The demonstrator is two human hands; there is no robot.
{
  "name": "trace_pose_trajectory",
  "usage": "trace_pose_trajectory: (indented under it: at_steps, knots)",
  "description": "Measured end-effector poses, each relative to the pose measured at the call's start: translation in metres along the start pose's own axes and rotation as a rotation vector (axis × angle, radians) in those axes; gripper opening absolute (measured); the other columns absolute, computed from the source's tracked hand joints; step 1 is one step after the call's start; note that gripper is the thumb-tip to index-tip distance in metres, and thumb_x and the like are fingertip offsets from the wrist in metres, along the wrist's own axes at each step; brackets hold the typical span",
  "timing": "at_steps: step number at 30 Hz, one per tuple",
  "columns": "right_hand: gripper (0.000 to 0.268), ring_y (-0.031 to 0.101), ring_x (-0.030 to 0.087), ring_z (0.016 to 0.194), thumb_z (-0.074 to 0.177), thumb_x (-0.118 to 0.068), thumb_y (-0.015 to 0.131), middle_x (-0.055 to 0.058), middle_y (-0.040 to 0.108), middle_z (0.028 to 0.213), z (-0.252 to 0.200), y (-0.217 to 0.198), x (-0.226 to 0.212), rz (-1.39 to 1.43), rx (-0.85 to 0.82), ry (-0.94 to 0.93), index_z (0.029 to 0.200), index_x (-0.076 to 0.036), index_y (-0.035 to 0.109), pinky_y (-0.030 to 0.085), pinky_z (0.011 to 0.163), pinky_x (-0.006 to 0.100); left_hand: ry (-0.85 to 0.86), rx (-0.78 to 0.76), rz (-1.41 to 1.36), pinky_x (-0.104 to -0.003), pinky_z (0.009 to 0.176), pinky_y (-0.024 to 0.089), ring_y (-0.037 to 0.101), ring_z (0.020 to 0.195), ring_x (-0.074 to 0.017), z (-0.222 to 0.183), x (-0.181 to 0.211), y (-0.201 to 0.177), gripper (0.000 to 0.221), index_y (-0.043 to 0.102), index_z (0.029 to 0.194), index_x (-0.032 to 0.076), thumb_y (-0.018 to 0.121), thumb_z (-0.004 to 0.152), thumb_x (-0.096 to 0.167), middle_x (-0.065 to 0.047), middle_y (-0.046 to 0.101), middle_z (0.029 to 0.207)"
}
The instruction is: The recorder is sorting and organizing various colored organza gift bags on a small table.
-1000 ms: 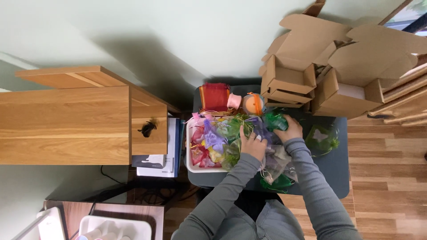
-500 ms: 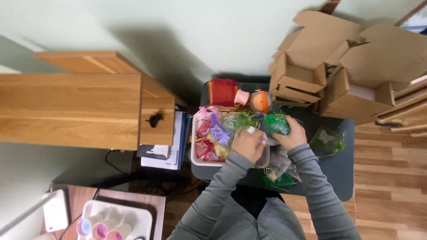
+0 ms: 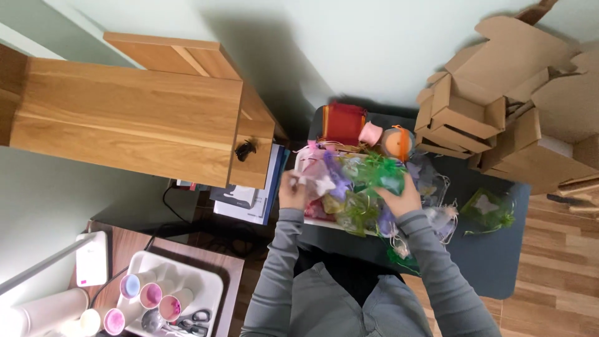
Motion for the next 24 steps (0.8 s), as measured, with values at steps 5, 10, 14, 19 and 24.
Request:
trace_pose_trajectory:
  at_steps: [5,10,14,19,24]
  knots:
    - [0.082,0.068,0.039,0.111,0.074,-0.045,0.081,0.023,0.070,0.120,-0.013,0.005,0.056,-0.104,0.010,0.286,0.141,-0.007,0.052,0.051,0.097,0.045,-0.007,0.165,0.306,-0.036,0.074,0.057,0.074,0.084,-0.0270,-0.002,-0.007,-0.011,0.017,0.058,0.106,0.007,0.065,0.091,0.006,-0.014,0.071,0.089]
    - [0.083,0.063,0.044,0.116,0.080,-0.054,0.076,0.026,0.065,0.127,-0.023,0.028,0.095,-0.297,-0.005,0.297,0.141,-0.004,0.052,0.050,0.102,0.046,-0.308,-0.096,0.552,-0.043,0.079,0.060,0.077,0.082,-0.0347,-0.015,-0.002,0.017,0.021,0.059,0.110,0.012,0.060,0.089,0.013,-0.018,0.077,0.084]
    - [0.086,0.054,0.051,0.120,0.082,-0.061,0.074,0.030,0.057,0.135,-0.020,0.023,0.064,-0.476,0.074,0.232,0.137,0.001,0.050,0.040,0.099,0.057,-0.209,-0.167,0.907,-0.058,0.078,0.053,0.069,0.089,-0.0457,-0.020,-0.006,0.026,0.041,0.053,0.126,0.012,0.063,0.087,0.022,-0.023,0.072,0.096]
    - [0.087,0.051,0.048,0.125,0.086,-0.063,0.070,0.028,0.056,0.136,-0.010,0.017,0.044,-0.412,0.112,0.338,0.143,-0.002,0.044,0.031,0.105,0.064,-0.244,-0.253,0.985,-0.058,0.080,0.053,0.069,0.090,-0.0467,-0.025,-0.002,0.029,0.063,0.039,0.143,0.009,0.063,0.087,0.022,-0.023,0.071,0.101]
    - [0.081,0.050,0.042,0.128,0.088,-0.053,0.067,0.022,0.054,0.140,0.006,0.013,0.041,-0.397,0.170,0.282,0.150,-0.007,0.042,0.035,0.103,0.062,-0.024,-0.330,0.631,-0.051,0.080,0.056,0.070,0.091,-0.0426,-0.029,-0.019,0.034,0.092,0.028,0.151,0.005,0.075,0.077,0.032,-0.018,0.073,0.098]
Point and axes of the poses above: each hand's wrist, its own z-axis towards the middle knuckle, its own y-axis out of the palm, x = y × z, the point moved 9 cm from there along z, towards the middle knuckle
